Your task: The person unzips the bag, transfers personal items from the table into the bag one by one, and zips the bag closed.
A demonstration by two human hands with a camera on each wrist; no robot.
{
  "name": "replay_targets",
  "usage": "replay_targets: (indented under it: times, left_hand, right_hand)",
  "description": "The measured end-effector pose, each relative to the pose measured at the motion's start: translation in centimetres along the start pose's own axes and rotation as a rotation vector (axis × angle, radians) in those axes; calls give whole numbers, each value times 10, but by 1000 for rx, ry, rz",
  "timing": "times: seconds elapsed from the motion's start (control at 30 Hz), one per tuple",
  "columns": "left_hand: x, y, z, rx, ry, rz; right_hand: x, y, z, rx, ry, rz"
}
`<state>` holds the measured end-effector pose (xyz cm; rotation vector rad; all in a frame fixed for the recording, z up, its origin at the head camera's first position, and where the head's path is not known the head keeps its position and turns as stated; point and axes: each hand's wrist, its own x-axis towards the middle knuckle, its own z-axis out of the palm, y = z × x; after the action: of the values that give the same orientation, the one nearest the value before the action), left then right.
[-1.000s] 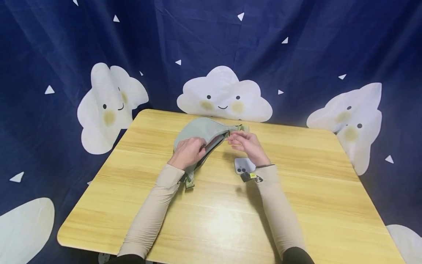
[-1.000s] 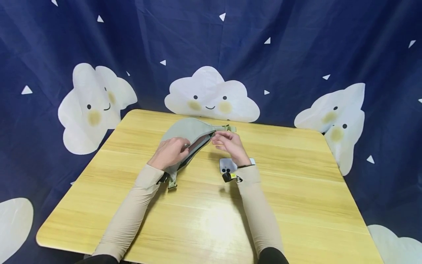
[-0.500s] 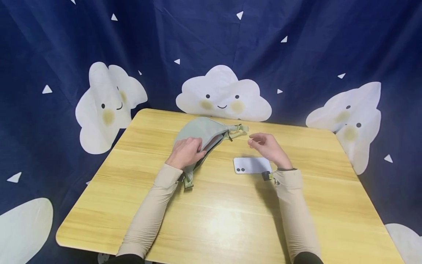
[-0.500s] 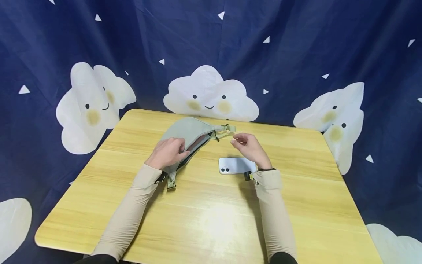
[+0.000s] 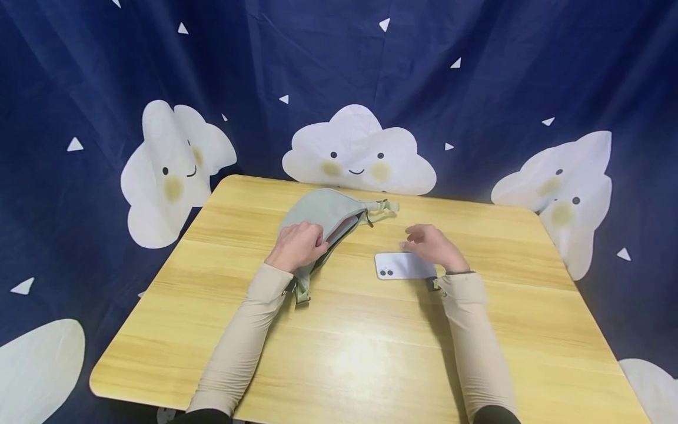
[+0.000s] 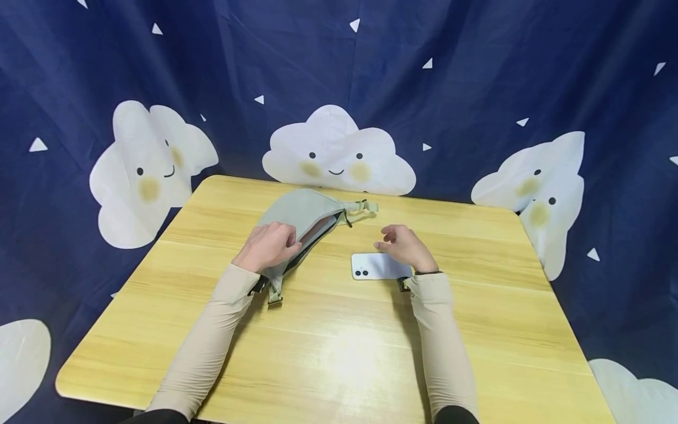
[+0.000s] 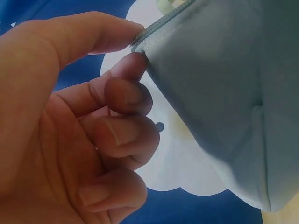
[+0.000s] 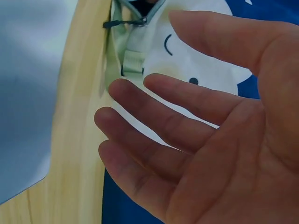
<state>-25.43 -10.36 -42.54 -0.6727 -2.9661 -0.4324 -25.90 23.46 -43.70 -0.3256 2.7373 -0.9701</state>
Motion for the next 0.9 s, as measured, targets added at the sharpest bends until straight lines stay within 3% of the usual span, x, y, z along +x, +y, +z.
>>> replay_targets:
  times: [0.17,0.57,0.9]
  left_hand:
    - [1,0,-1,-3,5,8]
    - [0,-2,3,-10,4,13]
    - [1,-2,4,-14,21,21]
  right_hand:
    - [3,6,3,-23,-14,-18]
    - [9,16,16,-61,-189,-16]
    - [10,16,23,-178,-178,-12]
